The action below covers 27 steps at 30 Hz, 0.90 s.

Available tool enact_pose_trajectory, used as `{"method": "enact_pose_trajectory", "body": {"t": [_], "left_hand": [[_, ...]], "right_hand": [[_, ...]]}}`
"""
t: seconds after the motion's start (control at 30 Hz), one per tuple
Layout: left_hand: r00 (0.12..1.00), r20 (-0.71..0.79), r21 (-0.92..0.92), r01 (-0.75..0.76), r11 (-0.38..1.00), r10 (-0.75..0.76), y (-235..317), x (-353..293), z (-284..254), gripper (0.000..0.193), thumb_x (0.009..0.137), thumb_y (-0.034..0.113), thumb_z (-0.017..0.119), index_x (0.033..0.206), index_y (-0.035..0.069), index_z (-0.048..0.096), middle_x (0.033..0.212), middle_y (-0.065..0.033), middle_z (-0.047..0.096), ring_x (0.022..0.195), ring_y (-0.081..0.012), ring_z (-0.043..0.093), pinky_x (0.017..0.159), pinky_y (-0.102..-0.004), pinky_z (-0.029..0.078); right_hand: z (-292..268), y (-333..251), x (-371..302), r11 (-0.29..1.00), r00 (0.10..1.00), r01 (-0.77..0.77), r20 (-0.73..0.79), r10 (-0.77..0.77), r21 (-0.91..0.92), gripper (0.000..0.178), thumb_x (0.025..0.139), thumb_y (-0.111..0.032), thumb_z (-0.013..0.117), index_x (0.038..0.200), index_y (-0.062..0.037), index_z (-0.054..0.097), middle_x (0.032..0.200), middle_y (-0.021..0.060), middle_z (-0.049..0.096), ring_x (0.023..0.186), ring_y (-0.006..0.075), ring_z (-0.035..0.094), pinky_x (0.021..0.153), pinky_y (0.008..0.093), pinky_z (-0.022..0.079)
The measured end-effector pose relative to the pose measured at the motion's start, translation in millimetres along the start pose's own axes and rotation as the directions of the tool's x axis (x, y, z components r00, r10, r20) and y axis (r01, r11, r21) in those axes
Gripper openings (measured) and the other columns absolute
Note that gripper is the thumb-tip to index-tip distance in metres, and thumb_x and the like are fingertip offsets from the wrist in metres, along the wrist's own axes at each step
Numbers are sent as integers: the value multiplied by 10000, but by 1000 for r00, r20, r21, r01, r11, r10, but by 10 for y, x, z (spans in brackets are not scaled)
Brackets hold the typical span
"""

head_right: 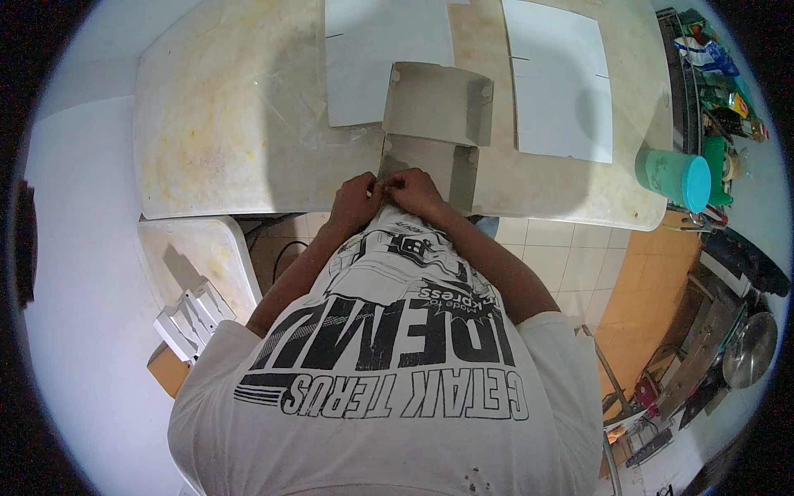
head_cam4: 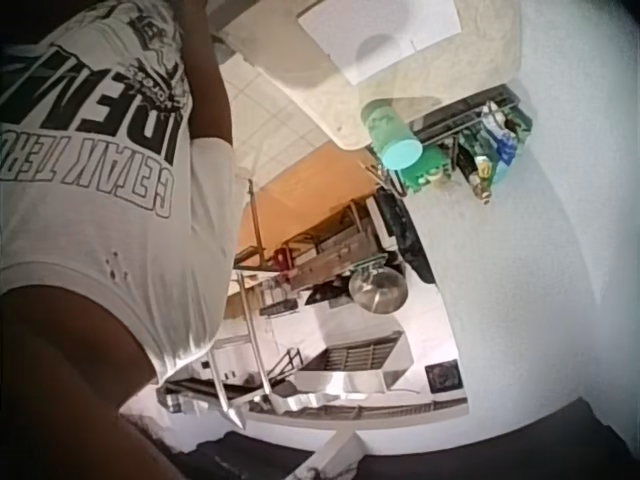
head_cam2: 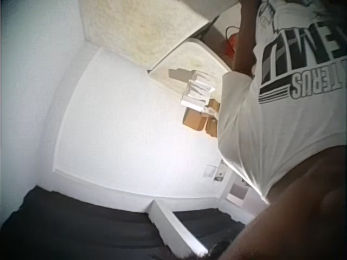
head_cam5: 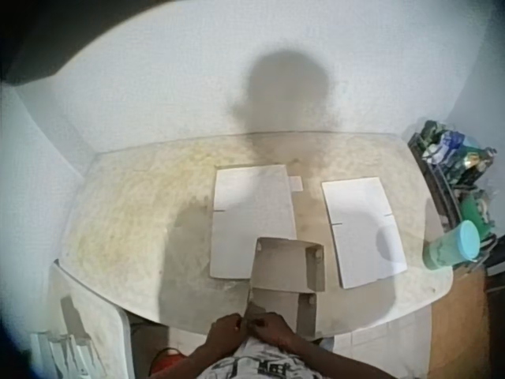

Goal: The person assembles cardboard boxes by folding the sides and tucking in the tabs by hand, then stacks the completed boxes on the table.

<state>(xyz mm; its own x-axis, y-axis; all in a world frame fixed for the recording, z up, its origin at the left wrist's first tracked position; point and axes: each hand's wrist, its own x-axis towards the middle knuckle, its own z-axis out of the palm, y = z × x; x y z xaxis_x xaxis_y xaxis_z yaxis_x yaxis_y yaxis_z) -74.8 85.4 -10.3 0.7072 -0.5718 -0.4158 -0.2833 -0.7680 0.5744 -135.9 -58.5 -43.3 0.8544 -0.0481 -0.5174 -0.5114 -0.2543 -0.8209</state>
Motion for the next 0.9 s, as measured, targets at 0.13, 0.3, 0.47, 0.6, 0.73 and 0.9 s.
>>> {"method": "enact_pose_trajectory", "body": {"t": [0.13, 0.3, 0.47, 0.6, 0.73, 0.9], "left_hand": [[998, 38, 90, 37, 995, -40, 62, 30, -21, 162, 838, 156, 483, 826, -2, 518, 805, -236, 579, 740, -419, 558, 644, -474, 435], [998, -13, 58, -68, 996, 69, -139, 15, 100, 142, 832, 138, 493, 830, -4, 477, 799, -242, 563, 782, -424, 538, 652, -485, 420], [999, 20, -40, -32, 999, 33, -110, 81, 67, 152, 826, 147, 508, 826, 2, 461, 773, -230, 561, 767, -424, 540, 645, -473, 424], [998, 48, 14, -43, 999, 42, -126, 141, 106, 169, 826, 164, 515, 827, 4, 459, 771, -225, 560, 759, -425, 541, 638, -472, 425], [995, -22, 91, -91, 992, 94, -190, 200, 160, 194, 806, 179, 528, 810, -2, 457, 789, -228, 556, 773, -402, 550, 665, -476, 435], [993, -113, 119, -25, 993, 38, -80, 196, 106, 166, 800, 153, 532, 803, 6, 455, 774, -207, 557, 756, -387, 553, 649, -469, 433]], "right_hand": [[2, 20, 0, 992, 993, -118, 9, 117, 50, 255, 740, -243, 635, 862, -21, 663, 811, 133, 648, 752, 211, 607, 704, 312, 463], [92, 174, 85, 998, 996, -55, -69, 56, 9, 234, 732, -237, 621, 854, -41, 667, 782, 153, 642, 730, 249, 618, 676, 345, 473], [47, 208, 92, 992, 993, -116, 33, 114, 45, 311, 727, -313, 648, 885, -45, 660, 816, 152, 636, 778, 274, 617, 717, 357, 474], [-106, 197, -59, 994, 997, 19, -73, -27, -111, 268, 759, -270, 634, 900, -43, 650, 775, 147, 626, 767, 248, 617, 705, 342, 482], [-609, 345, -577, 960, 850, 176, -525, -36, 220, 166, 811, -102, 589, 956, -30, 625, 797, 96, 636, 712, 150, 615, 661, 268, 494], [-785, 804, -1074, 912, 823, -36, -506, 259, 408, 233, 835, -152, 575, 1026, -19, 585, 829, 91, 618, 716, 132, 607, 645, 255, 502]]}}
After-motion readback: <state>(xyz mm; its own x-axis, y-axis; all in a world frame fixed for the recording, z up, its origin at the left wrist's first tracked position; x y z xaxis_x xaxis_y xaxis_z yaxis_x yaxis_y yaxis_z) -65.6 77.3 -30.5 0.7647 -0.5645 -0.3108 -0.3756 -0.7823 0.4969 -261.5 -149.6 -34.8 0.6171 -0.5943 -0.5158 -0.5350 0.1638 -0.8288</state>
